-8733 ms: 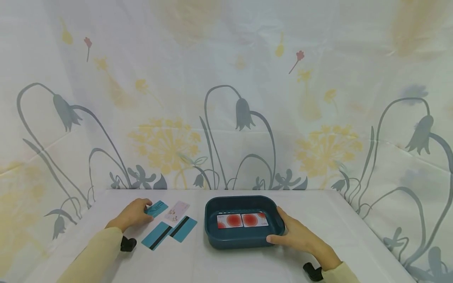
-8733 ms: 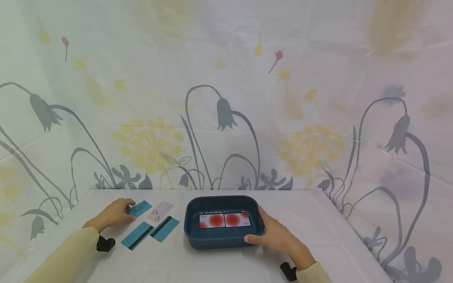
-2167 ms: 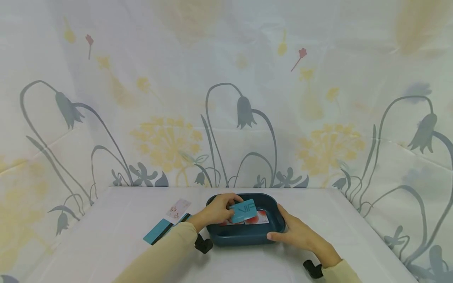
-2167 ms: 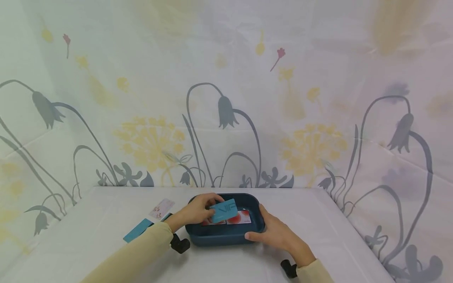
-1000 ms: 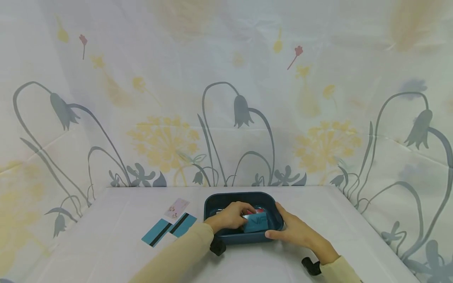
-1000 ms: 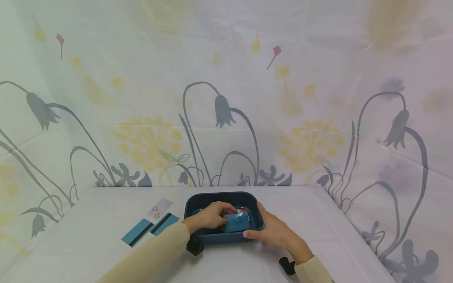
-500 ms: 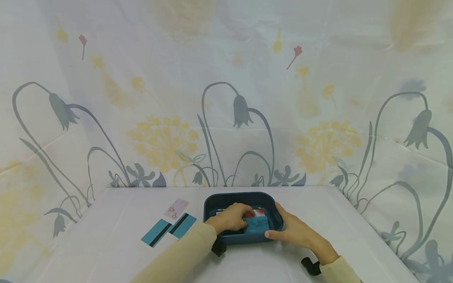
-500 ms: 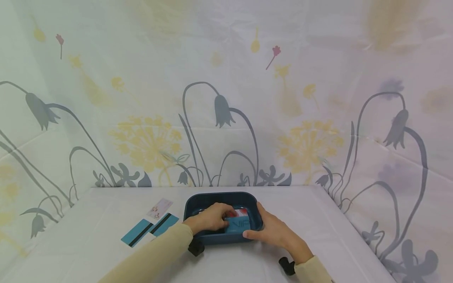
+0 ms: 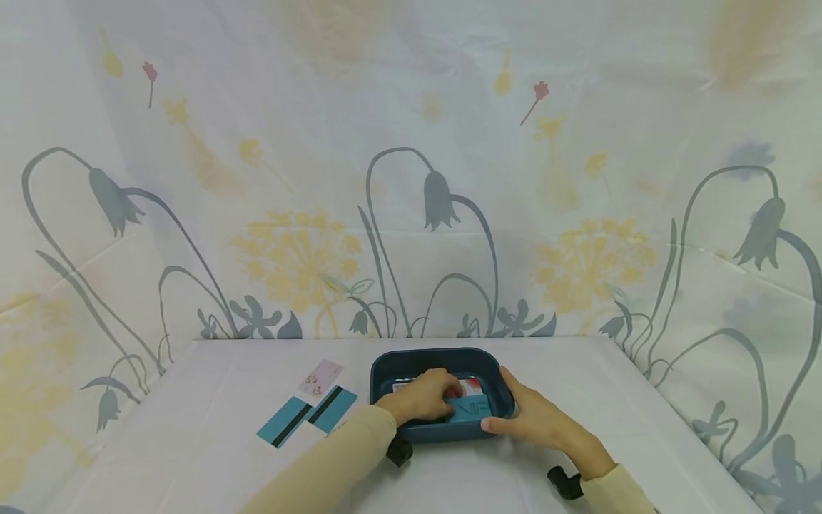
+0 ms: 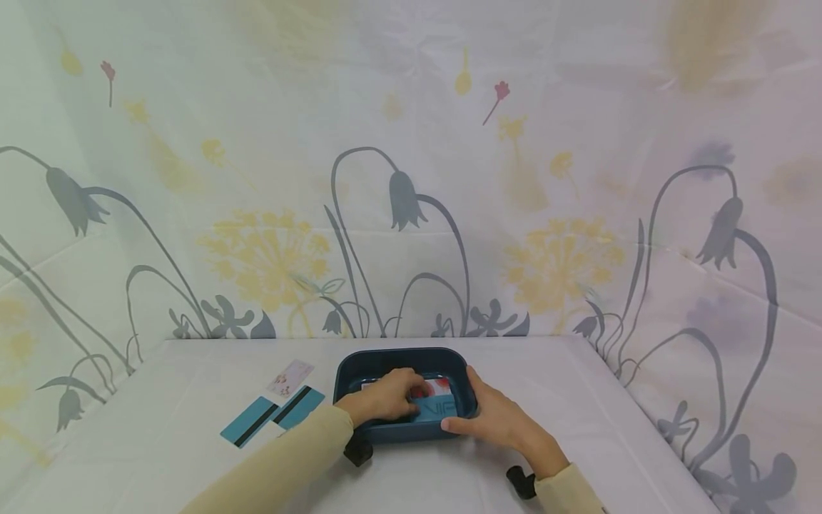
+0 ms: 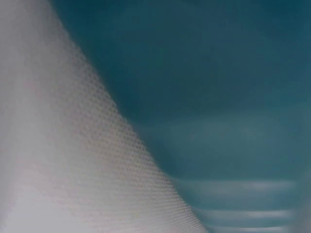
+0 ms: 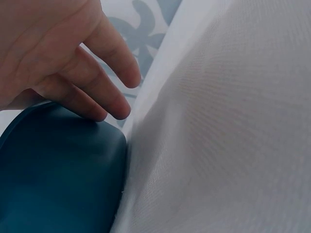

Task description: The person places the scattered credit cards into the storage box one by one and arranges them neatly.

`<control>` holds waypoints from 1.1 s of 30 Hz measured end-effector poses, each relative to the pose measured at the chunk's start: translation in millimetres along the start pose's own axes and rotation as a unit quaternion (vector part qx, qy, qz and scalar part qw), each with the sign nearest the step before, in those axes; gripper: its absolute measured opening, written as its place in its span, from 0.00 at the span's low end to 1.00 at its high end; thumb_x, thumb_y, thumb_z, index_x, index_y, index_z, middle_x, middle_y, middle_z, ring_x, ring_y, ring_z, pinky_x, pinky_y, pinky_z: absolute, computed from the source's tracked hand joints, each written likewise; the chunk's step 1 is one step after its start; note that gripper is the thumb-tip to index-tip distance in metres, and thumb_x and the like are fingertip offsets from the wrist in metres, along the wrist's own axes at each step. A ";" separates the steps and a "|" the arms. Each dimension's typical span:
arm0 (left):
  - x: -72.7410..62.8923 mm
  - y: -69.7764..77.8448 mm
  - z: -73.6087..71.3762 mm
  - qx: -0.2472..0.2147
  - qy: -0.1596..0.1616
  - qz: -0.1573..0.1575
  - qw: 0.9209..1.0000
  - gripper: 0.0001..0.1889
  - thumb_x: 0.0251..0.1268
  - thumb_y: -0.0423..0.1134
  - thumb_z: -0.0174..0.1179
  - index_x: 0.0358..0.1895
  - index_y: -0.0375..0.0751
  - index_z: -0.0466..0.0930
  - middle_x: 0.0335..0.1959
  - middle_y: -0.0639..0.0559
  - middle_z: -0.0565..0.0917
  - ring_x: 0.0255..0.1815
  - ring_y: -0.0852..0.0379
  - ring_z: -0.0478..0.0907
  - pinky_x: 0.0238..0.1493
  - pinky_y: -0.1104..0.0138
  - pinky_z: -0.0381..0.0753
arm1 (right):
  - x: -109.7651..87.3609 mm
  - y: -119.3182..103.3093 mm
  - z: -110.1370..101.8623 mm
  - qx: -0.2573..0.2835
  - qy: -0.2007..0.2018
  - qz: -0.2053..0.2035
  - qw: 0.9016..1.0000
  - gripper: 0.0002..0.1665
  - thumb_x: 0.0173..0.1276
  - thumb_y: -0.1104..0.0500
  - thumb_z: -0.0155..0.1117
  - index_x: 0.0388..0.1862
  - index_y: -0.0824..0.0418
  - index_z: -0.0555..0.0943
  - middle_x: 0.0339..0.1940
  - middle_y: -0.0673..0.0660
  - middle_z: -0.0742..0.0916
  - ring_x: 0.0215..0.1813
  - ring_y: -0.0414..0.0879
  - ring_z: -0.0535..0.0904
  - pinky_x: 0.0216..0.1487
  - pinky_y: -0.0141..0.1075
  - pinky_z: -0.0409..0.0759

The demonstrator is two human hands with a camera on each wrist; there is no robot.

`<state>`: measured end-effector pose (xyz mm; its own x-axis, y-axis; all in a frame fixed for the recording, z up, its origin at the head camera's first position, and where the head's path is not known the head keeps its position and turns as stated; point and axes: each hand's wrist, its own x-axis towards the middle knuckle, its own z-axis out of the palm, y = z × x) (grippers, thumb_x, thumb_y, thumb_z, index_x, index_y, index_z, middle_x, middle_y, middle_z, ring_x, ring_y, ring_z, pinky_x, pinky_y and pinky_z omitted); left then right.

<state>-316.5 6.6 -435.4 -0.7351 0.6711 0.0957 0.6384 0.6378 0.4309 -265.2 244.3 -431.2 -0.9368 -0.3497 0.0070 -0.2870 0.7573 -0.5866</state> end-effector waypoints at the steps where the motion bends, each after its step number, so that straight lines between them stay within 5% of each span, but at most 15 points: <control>1: 0.0 -0.2 0.4 -0.001 -0.002 0.001 1.000 0.14 0.55 0.35 0.67 0.46 0.46 0.84 0.36 0.57 0.78 0.37 0.66 0.72 0.40 0.73 0.74 | 0.1 0.2 0.2 0.000 0.000 0.001 1.000 0.65 0.56 0.33 0.65 0.77 0.64 0.43 0.73 0.68 0.61 0.71 0.63 0.60 0.63 0.60 0.62; 33: -3.7 4.5 -2.8 -0.001 -0.022 -0.003 1.000 0.14 0.56 0.38 0.69 0.46 0.45 0.84 0.36 0.58 0.80 0.37 0.67 0.74 0.41 0.73 0.75 | 0.5 -1.0 -1.2 -0.007 -0.001 -0.013 1.000 0.64 0.57 0.34 0.65 0.77 0.65 0.43 0.73 0.69 0.61 0.70 0.64 0.61 0.62 0.61 0.63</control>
<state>-311.6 5.9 -431.3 -0.7283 0.6831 0.0544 0.6334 0.6407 0.4339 -265.6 244.1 -429.7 -0.9288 -0.3701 0.0210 -0.3139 0.7552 -0.5755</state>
